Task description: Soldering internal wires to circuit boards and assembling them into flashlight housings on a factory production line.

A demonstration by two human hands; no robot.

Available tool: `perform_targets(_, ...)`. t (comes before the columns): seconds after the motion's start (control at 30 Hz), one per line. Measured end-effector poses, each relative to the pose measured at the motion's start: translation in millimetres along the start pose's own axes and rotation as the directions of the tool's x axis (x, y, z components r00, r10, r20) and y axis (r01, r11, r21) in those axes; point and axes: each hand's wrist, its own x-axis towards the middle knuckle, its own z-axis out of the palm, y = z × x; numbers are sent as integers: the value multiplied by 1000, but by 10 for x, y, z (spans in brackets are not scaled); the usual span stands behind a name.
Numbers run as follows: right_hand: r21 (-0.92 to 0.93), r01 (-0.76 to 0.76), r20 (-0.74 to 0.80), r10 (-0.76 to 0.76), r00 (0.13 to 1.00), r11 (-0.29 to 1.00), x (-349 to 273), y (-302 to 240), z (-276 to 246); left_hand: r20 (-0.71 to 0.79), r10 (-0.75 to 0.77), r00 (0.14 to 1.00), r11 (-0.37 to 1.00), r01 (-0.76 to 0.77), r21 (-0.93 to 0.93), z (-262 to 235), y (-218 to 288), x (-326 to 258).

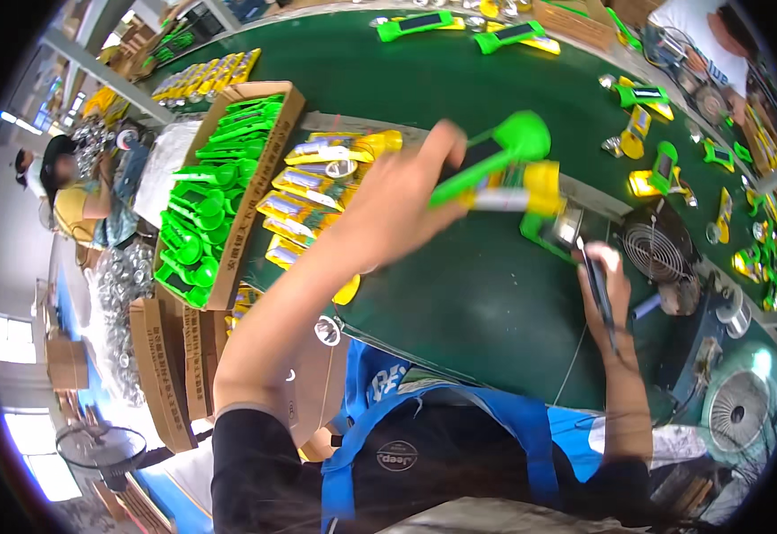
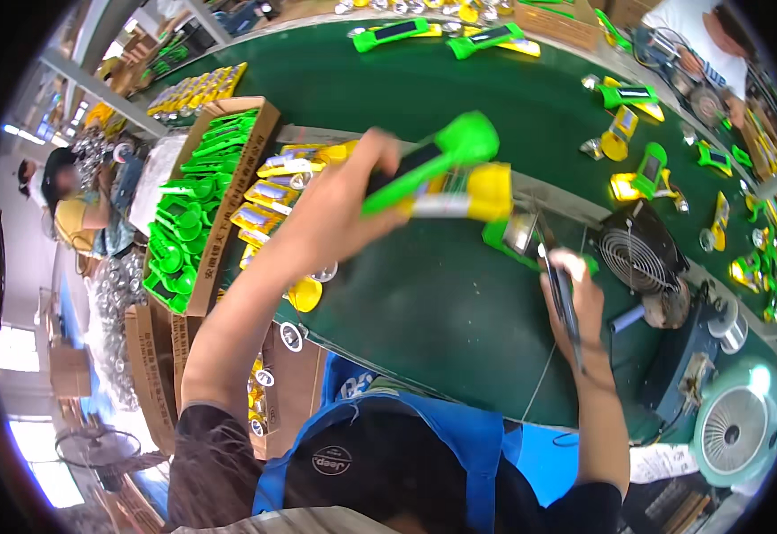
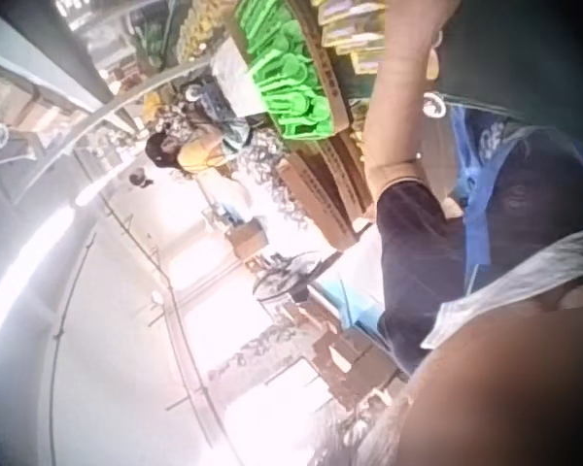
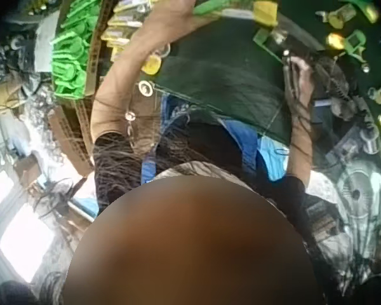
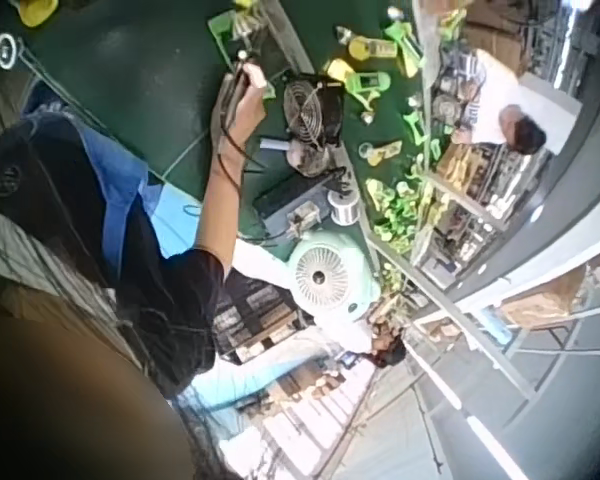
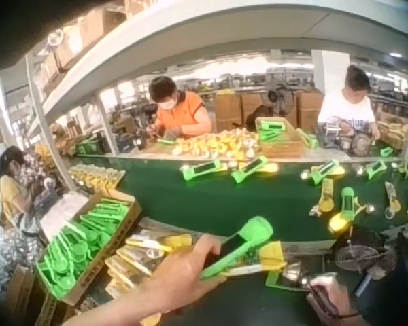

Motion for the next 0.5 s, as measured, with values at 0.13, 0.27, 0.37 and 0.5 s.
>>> perform_targets(0.13,-55,-41,55,44,997,998,-406,-61,-223,53,-177,983,966,163,202,647,-448,1188)
perform_targets(0.27,6,65,29,-65,997,998,-459,-3,-258,34,-357,934,877,322,356,1325,-722,1760)
perform_targets(0.37,133,53,100,-66,993,990,-411,4,-301,-36,-150,988,836,147,529,1444,-702,2061)
perform_targets(0.5,148,31,210,-62,976,989,-327,-15,-361,80,134,988,983,-143,116,1884,-469,2912)
